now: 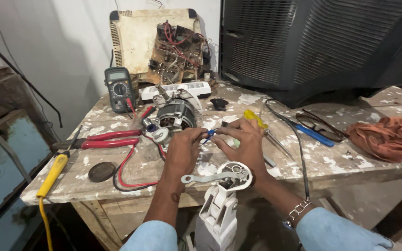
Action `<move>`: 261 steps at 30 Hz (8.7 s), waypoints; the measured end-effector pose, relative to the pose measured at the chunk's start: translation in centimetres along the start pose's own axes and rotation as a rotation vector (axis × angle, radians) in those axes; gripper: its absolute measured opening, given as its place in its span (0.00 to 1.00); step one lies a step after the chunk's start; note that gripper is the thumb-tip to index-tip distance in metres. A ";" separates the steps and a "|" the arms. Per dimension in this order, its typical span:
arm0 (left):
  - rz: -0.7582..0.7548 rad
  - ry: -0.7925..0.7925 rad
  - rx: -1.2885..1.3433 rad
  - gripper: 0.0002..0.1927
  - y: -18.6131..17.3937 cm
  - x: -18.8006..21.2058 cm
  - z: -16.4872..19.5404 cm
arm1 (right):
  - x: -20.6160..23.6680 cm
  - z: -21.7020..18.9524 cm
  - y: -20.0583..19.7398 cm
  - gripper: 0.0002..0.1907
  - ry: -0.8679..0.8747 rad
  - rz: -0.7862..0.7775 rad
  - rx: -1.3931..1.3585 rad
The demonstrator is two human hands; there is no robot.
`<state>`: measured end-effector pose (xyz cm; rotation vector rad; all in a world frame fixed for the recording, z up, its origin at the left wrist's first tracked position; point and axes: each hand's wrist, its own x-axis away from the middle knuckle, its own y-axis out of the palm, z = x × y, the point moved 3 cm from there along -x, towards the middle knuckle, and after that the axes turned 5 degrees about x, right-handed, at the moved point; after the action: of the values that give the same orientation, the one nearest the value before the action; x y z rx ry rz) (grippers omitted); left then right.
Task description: The person works on a small electric motor at a cluttered workbench, using a yellow-handled screwdriver to loosen and adjust parts of the motor housing. They then handle wires and a capacitor, connecting and positioning the wiring on the motor while a multimeter sits nearby.
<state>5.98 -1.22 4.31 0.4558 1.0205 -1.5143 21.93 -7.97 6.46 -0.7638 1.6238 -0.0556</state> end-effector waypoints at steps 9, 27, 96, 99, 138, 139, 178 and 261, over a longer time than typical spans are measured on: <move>0.016 0.058 0.022 0.07 -0.3 -0.1 0.0 | -1.1 1.0 1.6 0.06 0.048 -0.030 -0.242; -0.011 0.026 -0.062 0.08 -0.3 0.1 0.0 | -5.0 0.3 0.9 0.06 -0.027 -0.315 0.090; 0.006 -0.119 0.022 0.15 -0.6 1.2 0.0 | -3.2 1.2 2.2 0.08 0.185 -0.476 -0.173; 0.062 -0.052 -0.012 0.13 -0.6 1.1 0.2 | -3.6 3.0 3.5 0.09 0.349 -0.562 -0.241; 0.019 0.033 0.000 0.10 -0.5 1.0 0.7 | -4.7 0.2 1.6 0.09 0.377 -0.712 -0.177; 0.023 0.024 0.020 0.10 -0.6 1.0 0.6 | -4.8 -0.1 1.1 0.08 0.287 -0.627 -0.178; 0.172 -0.069 0.110 0.10 -1.7 1.0 1.2 | -4.2 -1.0 -0.4 0.10 -0.270 -0.666 -0.011; 0.224 -0.216 0.212 0.10 -4.0 0.8 1.6 | -3.7 4.5 -0.7 0.12 0.306 -0.500 -0.303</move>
<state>2.51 -3.28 5.92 0.5243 0.6227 -1.4388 26.32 -4.95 8.95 -1.4416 1.7097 -0.3011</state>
